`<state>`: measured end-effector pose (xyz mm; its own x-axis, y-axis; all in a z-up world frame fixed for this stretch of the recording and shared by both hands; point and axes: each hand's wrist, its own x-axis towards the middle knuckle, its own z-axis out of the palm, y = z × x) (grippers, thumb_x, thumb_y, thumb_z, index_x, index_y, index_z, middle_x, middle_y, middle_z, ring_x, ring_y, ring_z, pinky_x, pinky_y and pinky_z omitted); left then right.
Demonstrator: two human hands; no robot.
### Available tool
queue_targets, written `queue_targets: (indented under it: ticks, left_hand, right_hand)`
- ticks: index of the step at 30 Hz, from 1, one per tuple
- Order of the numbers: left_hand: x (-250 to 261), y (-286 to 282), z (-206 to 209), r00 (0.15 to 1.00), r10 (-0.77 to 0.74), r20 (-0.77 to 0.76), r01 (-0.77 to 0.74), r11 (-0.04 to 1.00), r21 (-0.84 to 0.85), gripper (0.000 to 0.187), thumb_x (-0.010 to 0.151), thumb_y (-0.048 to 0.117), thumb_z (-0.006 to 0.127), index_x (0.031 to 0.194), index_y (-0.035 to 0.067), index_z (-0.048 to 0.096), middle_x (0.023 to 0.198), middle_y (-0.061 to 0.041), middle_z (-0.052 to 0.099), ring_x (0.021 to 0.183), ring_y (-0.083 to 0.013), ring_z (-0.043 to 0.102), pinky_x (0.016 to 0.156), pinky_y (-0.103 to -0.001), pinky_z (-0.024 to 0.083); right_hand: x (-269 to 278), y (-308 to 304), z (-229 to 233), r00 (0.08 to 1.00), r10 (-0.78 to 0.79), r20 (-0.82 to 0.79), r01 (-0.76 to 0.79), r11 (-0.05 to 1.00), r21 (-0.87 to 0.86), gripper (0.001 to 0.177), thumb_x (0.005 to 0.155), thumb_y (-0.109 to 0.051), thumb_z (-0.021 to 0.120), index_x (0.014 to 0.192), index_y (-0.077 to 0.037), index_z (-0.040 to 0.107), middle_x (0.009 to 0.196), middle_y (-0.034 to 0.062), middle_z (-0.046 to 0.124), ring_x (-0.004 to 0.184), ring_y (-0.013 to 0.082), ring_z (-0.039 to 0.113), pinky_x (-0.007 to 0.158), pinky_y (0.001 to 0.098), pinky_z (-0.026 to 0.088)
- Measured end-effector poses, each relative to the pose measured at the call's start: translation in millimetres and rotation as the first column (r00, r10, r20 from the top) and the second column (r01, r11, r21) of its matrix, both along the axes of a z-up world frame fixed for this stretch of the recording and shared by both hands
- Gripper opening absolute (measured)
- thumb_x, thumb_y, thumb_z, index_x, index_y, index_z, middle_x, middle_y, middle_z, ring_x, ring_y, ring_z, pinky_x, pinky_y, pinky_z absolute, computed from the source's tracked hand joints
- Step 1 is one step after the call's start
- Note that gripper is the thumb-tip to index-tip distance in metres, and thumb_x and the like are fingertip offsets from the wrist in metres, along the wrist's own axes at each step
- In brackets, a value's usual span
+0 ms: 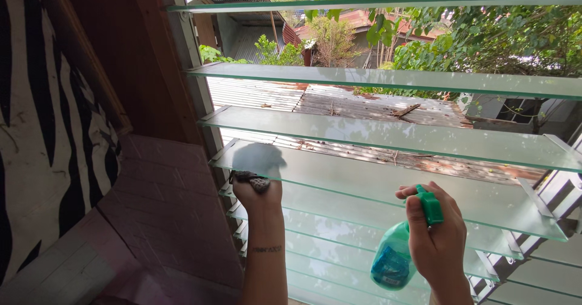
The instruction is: The person cleans horizontal glass shelves by spraying cleaning solution and wiping with a cloth. They work systematically from lower to upper shelves, repeatedly spraying and wiping each surface.
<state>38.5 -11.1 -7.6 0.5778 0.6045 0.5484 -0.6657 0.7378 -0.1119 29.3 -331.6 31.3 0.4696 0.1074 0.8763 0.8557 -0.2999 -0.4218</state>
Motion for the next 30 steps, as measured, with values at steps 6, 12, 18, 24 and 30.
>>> queue_targets:
  ticks: [6,12,18,24,30]
  left_hand:
    - [0.7,-99.1,-3.7,0.910,-0.289,-0.298,0.168,0.912,-0.373,0.030,0.100,0.018,0.044,0.115,0.001,0.064,0.113,-0.017,0.069,0.102,-0.0322,0.068,0.090,-0.047,0.059]
    - [10.1,-79.9,1.1,0.986,-0.120,-0.113,0.120,0.993,0.000,0.031,0.103,0.016,0.045,0.117,-0.005,0.064,0.110,-0.023,0.068,0.097,-0.0367,0.066,0.084,-0.046,0.059]
    - [-1.1,-184.6,5.1,0.847,-0.397,-0.353,0.305,0.908,-0.289,0.031,0.102,0.021,0.044,0.117,0.005,0.066,0.109,-0.013,0.071,0.098,-0.0290,0.069,0.084,-0.041,0.059]
    - [11.9,-182.5,6.9,0.917,0.064,-0.394,0.007,0.984,0.176,0.029,0.099,0.016,0.049,0.119,0.001,0.064,0.110,-0.015,0.070,0.099,-0.0305,0.068,0.083,-0.040,0.060]
    - [16.6,-255.6,-1.7,0.841,-0.328,-0.431,0.303,0.945,-0.126,0.025,0.095,0.010,0.047,0.111,0.006,0.065,0.103,-0.010,0.069,0.094,-0.0235,0.066,0.078,-0.033,0.059]
  right_hand:
    - [4.6,-25.2,-5.9,0.924,0.371,-0.096,-0.354,0.922,0.155,0.024,0.112,-0.024,0.048,0.115,-0.004,0.062,0.108,0.0109,0.073,0.117,0.0254,0.069,0.135,0.0512,0.019]
    - [-2.7,-59.2,-15.0,0.932,0.346,-0.110,-0.320,0.926,0.203,0.027,0.116,-0.027,0.045,0.118,-0.004,0.059,0.111,0.0113,0.072,0.121,0.0277,0.069,0.139,0.0520,0.016]
    - [0.9,-82.1,-15.1,0.974,0.212,-0.084,-0.191,0.959,0.209,0.029,0.117,-0.030,0.045,0.118,-0.004,0.059,0.112,0.0121,0.072,0.120,0.0277,0.070,0.140,0.0526,0.018]
    - [-5.6,-118.4,-20.4,0.992,0.112,-0.061,-0.093,0.963,0.253,0.035,0.121,-0.034,0.044,0.115,-0.002,0.058,0.106,0.0127,0.072,0.115,0.0275,0.071,0.143,0.0516,0.022]
    - [-4.4,-144.1,-24.0,0.998,0.006,-0.066,0.011,0.966,0.257,0.037,0.121,-0.036,0.043,0.114,-0.002,0.057,0.105,0.0140,0.072,0.115,0.0287,0.072,0.142,0.0512,0.023]
